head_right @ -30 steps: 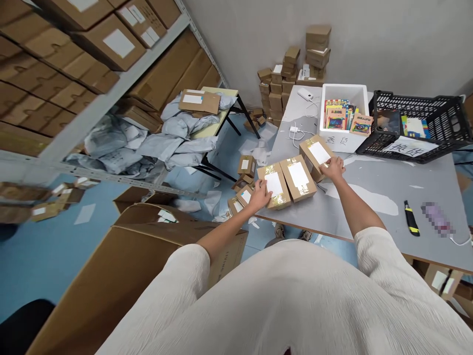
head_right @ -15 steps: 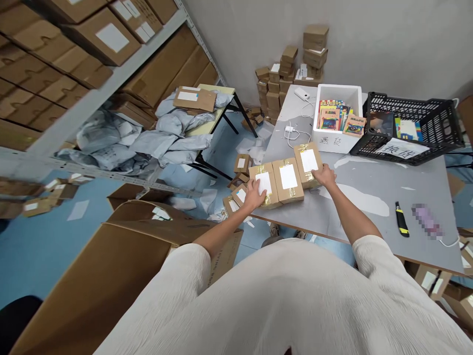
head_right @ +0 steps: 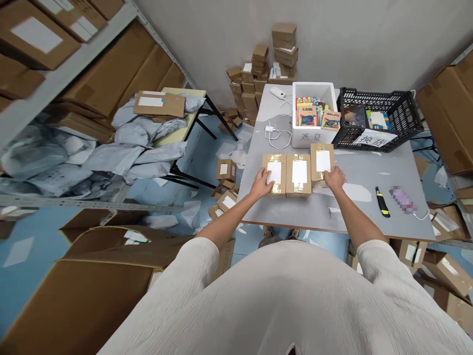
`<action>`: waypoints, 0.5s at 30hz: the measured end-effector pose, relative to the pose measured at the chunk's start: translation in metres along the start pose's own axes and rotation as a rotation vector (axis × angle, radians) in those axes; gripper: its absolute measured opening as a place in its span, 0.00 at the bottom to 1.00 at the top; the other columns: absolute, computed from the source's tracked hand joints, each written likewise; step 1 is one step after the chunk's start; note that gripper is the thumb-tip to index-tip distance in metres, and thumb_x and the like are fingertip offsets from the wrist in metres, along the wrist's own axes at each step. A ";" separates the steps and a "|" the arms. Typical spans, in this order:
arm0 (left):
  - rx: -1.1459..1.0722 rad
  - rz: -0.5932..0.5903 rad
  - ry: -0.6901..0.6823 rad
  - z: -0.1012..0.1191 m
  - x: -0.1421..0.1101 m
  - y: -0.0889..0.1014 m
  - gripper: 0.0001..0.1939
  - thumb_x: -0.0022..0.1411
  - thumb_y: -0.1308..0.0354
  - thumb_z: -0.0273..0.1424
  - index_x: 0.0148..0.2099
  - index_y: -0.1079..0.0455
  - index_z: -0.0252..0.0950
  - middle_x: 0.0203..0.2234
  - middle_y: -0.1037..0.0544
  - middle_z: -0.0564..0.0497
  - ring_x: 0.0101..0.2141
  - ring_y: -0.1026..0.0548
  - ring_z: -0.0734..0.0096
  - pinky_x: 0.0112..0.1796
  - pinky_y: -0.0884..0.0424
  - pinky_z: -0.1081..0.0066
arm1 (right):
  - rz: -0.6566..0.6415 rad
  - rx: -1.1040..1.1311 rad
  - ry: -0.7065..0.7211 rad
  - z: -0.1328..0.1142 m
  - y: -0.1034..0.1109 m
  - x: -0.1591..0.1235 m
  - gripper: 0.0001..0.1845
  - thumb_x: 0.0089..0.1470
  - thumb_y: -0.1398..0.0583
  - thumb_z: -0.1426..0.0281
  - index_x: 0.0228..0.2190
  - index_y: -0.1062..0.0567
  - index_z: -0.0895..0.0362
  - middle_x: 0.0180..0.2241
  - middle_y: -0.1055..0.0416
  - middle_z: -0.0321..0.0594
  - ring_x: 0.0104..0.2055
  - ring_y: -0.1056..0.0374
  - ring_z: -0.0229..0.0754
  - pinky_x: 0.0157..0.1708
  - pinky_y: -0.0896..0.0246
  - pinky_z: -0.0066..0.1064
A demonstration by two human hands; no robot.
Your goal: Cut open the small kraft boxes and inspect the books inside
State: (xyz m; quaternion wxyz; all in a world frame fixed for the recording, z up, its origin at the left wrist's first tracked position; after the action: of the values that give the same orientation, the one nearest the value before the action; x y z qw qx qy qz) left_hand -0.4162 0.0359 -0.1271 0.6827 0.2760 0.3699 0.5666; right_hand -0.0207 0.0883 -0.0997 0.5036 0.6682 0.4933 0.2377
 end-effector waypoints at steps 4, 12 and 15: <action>0.022 -0.048 -0.091 0.013 0.012 -0.004 0.35 0.77 0.42 0.46 0.79 0.36 0.40 0.82 0.51 0.38 0.78 0.45 0.40 0.73 0.41 0.46 | 0.149 -0.036 0.207 -0.011 -0.007 -0.017 0.36 0.62 0.44 0.61 0.68 0.32 0.59 0.73 0.42 0.65 0.70 0.44 0.72 0.65 0.46 0.67; 0.119 0.025 0.012 -0.004 -0.002 0.021 0.29 0.77 0.47 0.38 0.77 0.32 0.50 0.80 0.42 0.45 0.78 0.47 0.47 0.73 0.48 0.43 | -0.114 -0.042 0.807 -0.094 -0.043 -0.080 0.26 0.70 0.47 0.64 0.63 0.23 0.53 0.72 0.35 0.56 0.71 0.43 0.67 0.65 0.43 0.62; 0.089 0.090 0.145 -0.027 -0.004 0.038 0.28 0.76 0.46 0.33 0.74 0.28 0.49 0.77 0.37 0.44 0.76 0.42 0.46 0.71 0.43 0.44 | -0.218 -0.053 0.868 -0.118 -0.058 -0.100 0.27 0.71 0.48 0.64 0.65 0.23 0.53 0.70 0.32 0.56 0.70 0.41 0.66 0.65 0.42 0.61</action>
State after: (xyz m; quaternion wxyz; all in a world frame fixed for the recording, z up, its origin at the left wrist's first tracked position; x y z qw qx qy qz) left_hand -0.4598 0.0383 -0.1116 0.6148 0.2808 0.4304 0.5983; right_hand -0.1812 0.0507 -0.0895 0.2889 0.4376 0.7203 0.4541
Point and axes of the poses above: each hand's wrist, its own x-axis towards the middle knuckle, its own y-axis out of the back of the hand, z = x × y, the point moved 1 cm from there along x, towards the middle knuckle
